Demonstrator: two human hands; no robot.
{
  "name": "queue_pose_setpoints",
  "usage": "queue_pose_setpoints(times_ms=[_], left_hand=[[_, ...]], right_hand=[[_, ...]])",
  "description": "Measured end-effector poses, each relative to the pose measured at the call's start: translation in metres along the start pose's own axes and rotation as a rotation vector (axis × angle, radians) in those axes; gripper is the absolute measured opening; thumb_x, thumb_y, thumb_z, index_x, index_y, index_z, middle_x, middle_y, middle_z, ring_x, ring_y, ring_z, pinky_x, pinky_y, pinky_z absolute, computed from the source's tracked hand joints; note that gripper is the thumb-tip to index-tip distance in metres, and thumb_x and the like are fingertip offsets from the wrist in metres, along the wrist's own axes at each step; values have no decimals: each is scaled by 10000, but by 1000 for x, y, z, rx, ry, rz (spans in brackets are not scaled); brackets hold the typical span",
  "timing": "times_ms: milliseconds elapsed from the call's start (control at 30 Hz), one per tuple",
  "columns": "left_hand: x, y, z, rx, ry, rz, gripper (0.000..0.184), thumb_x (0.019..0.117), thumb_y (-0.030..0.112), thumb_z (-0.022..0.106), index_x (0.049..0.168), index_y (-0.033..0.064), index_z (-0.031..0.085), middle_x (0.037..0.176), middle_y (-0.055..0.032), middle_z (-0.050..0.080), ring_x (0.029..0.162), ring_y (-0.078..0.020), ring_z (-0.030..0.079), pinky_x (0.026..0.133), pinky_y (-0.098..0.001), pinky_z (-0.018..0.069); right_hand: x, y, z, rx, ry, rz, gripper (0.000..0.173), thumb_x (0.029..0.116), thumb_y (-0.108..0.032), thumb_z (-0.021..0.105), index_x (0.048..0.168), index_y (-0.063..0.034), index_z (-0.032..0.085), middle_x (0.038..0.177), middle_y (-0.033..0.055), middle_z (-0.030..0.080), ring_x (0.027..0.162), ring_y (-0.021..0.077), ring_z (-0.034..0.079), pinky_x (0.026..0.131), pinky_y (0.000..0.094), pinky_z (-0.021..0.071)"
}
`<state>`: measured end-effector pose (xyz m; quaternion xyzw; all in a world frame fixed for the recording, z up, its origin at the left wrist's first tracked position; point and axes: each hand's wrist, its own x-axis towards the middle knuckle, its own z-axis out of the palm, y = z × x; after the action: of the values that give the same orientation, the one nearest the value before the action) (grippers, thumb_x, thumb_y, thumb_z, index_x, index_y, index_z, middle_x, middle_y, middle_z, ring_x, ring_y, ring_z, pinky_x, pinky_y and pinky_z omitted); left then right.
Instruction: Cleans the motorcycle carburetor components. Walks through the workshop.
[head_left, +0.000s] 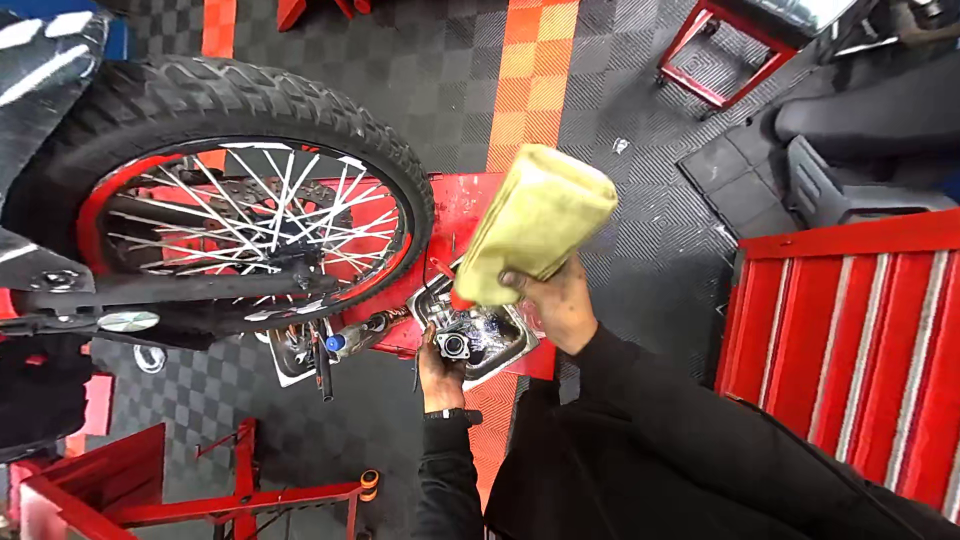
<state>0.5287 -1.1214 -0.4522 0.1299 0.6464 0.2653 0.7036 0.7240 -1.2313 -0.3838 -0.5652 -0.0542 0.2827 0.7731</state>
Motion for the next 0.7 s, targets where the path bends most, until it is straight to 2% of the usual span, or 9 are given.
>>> queue_pose_setpoints(times_ms=[67, 133, 200, 267, 333, 467, 600, 667, 700], left_hand=[[-6, -2, 3, -67, 6, 29, 402, 962, 397, 631, 1277, 149, 594, 1142, -121, 680, 1015, -282, 681, 842, -537, 577], [-12, -5, -1, -144, -13, 60, 403, 970, 375, 627, 1295, 141, 583, 1176, -121, 676, 1062, -279, 675, 893, -528, 572], [-16, -8, -4, -203, 5, 103, 384, 965, 347, 642, 1278, 130, 597, 1160, -119, 684, 1055, -271, 681, 897, -511, 576], [-20, -12, -8, -243, 38, 167, 338, 987, 315, 618, 1262, 119, 604, 1145, -120, 688, 1053, -271, 680, 904, -515, 571], [-22, -18, -14, -264, 65, 230, 279, 1013, 269, 577, 1240, 109, 603, 1124, -116, 689, 1042, -257, 681, 910, -498, 570], [-19, -31, -28, -305, 144, 309, 238, 1052, 241, 506, 1191, 83, 619, 1056, -109, 703, 982, -236, 697, 869, -458, 592], [-17, -37, -40, -456, 281, 266, 240, 1041, 322, 520, 1167, 137, 607, 1036, -75, 690, 960, -231, 694, 828, -482, 591], [-16, -39, -49, -544, 302, 230, 291, 1021, 374, 542, 1220, 164, 577, 1094, -79, 675, 1012, -240, 680, 851, -498, 581], [-15, -40, -54, -565, 319, 204, 334, 1009, 403, 543, 1242, 165, 569, 1113, -91, 668, 1021, -248, 673, 852, -506, 576]], right_hand=[[26, 46, -13, 106, 168, 283, 828, 836, -88, 837, 1507, -60, 352, 1275, 152, 653, 1123, 277, 690, 927, 488, 623], [47, 93, -30, 152, 285, 589, 695, 927, -259, 770, 1499, -115, 402, 1263, 155, 670, 1074, 309, 705, 847, 516, 625], [65, 130, -42, 186, 310, 771, 612, 965, -371, 710, 1460, -99, 473, 1256, 163, 674, 1069, 319, 704, 854, 522, 621], [78, 149, -47, 260, 265, 876, 599, 1013, -444, 613, 1478, -104, 447, 1296, 173, 648, 1097, 326, 691, 887, 510, 614], [91, 155, -47, 320, 204, 934, 589, 1050, -510, 486, 1493, -134, 391, 1306, 164, 624, 1088, 306, 684, 888, 469, 606], [111, 163, -53, 360, 208, 931, 503, 1066, -512, 422, 1411, -150, 476, 1212, 125, 668, 1019, 250, 700, 837, 397, 611], [117, 168, -73, 339, 200, 943, 491, 1077, -517, 298, 1272, -136, 538, 1067, 108, 687, 905, 202, 707, 753, 329, 604], [110, 160, -75, 245, 193, 972, 526, 1070, -572, 221, 1302, -177, 481, 1108, 63, 665, 944, 159, 694, 790, 292, 593], [104, 160, -74, 208, 237, 951, 536, 1069, -559, 279, 1327, -145, 502, 1116, 101, 682, 949, 204, 705, 801, 351, 605]])
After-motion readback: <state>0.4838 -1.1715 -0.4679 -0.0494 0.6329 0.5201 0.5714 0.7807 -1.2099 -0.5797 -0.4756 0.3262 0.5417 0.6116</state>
